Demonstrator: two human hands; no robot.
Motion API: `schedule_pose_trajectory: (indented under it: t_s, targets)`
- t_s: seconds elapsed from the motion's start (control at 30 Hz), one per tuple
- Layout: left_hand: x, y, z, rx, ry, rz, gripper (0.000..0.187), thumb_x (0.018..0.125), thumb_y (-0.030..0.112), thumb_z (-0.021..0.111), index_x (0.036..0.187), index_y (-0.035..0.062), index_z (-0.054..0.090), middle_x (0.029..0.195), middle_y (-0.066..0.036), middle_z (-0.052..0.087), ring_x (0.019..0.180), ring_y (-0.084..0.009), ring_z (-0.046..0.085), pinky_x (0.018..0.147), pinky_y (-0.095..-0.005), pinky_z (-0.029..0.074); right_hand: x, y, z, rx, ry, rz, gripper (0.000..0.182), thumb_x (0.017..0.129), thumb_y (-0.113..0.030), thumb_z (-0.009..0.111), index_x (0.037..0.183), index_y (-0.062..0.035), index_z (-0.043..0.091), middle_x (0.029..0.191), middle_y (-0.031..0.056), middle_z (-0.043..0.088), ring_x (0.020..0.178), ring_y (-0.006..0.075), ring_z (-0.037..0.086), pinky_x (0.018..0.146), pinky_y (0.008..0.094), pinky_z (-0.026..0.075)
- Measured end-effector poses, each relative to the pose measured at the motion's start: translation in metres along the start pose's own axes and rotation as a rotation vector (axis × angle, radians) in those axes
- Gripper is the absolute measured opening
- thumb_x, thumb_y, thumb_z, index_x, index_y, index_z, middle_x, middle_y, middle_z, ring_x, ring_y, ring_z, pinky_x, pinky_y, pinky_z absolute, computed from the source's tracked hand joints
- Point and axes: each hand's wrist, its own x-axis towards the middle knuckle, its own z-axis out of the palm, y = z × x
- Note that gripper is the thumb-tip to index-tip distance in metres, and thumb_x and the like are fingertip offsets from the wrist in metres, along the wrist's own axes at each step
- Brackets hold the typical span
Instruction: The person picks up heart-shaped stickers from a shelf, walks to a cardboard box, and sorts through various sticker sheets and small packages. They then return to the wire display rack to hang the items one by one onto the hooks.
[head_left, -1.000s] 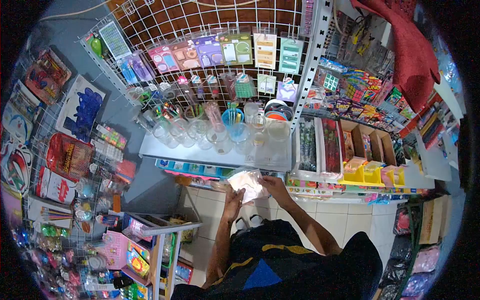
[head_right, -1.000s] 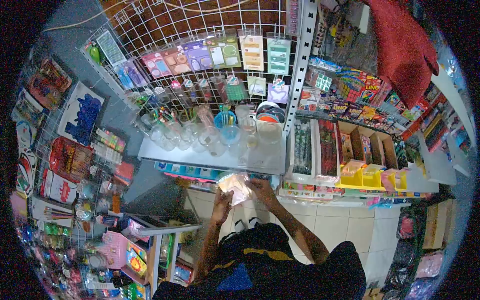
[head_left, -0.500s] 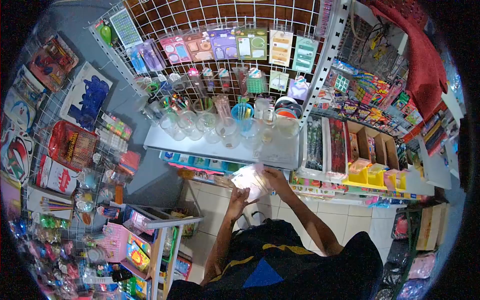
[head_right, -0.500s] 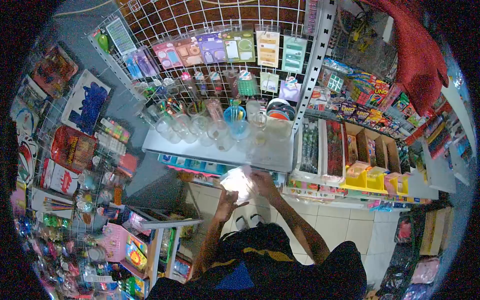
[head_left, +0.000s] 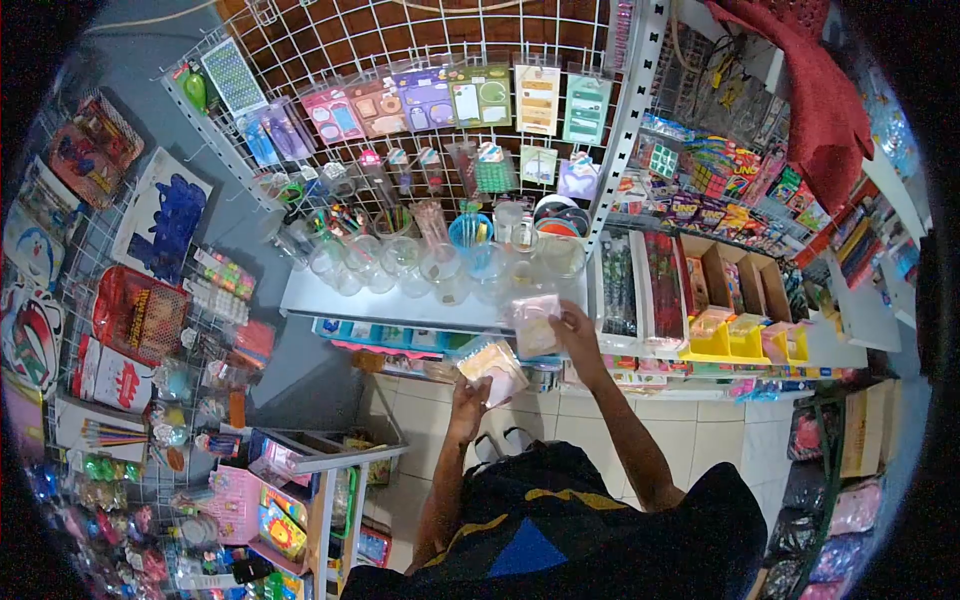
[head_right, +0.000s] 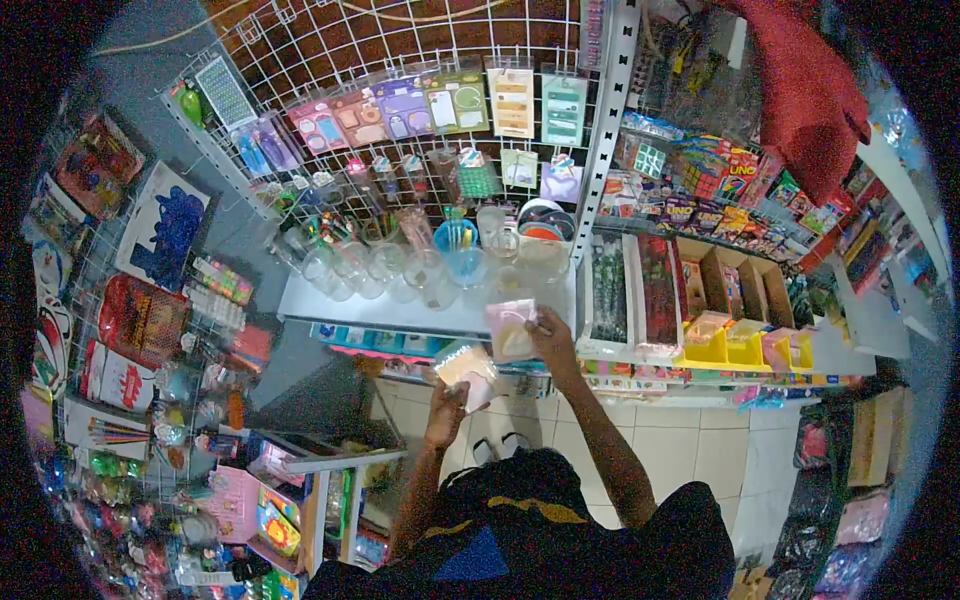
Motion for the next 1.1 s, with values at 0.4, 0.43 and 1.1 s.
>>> schedule_pose_trajectory:
  t_s: [0.4,0.43,1.1]
  targets:
    - [-0.002,0.008,-0.005,0.024,0.109,-0.044,0.044,0.095,0.012,0.058,0.135,0.0110,0.039,0.122,-0.011,0.057,0.108,-0.0276,0.062,0.087,-0.0496,0.057,0.044,-0.128,-0.025,0.015,-0.042,-0.319,0.034,0.094,-0.011,0.059,0.128,-0.0095,0.054,0.064,-0.0061,0.048,0.052,0.0015,0.038,0.044,0.0203,0.028]
    - [-0.001,0.003,-0.011,0.039,0.105,-0.043,0.044,0.095,0.012,0.058,0.135,0.0112,0.039,0.122,-0.011,0.057,0.108,-0.0276,0.062,0.086,-0.0495,0.057,0.054,-0.126,-0.025,-0.010,-0.012,-0.384,0.036,0.094,-0.011,0.059,0.129,-0.0098,0.054,0.063,-0.0064,0.048,0.051,0.0013,0.039,0.045,0.0199,0.028]
    - [-0.011,-0.013,-0.044,0.122,0.252,-0.080,0.051,0.092,0.017,0.063,0.137,0.0188,0.039,0.118,-0.006,0.057,0.103,-0.0175,0.059,0.081,-0.0339,0.056,0.145,-0.143,-0.046,-0.178,0.208,-0.743,0.046,0.087,0.007,0.051,0.131,-0.0046,0.054,0.125,0.0085,0.057,0.095,0.0130,0.061,0.074,0.0243,0.051]
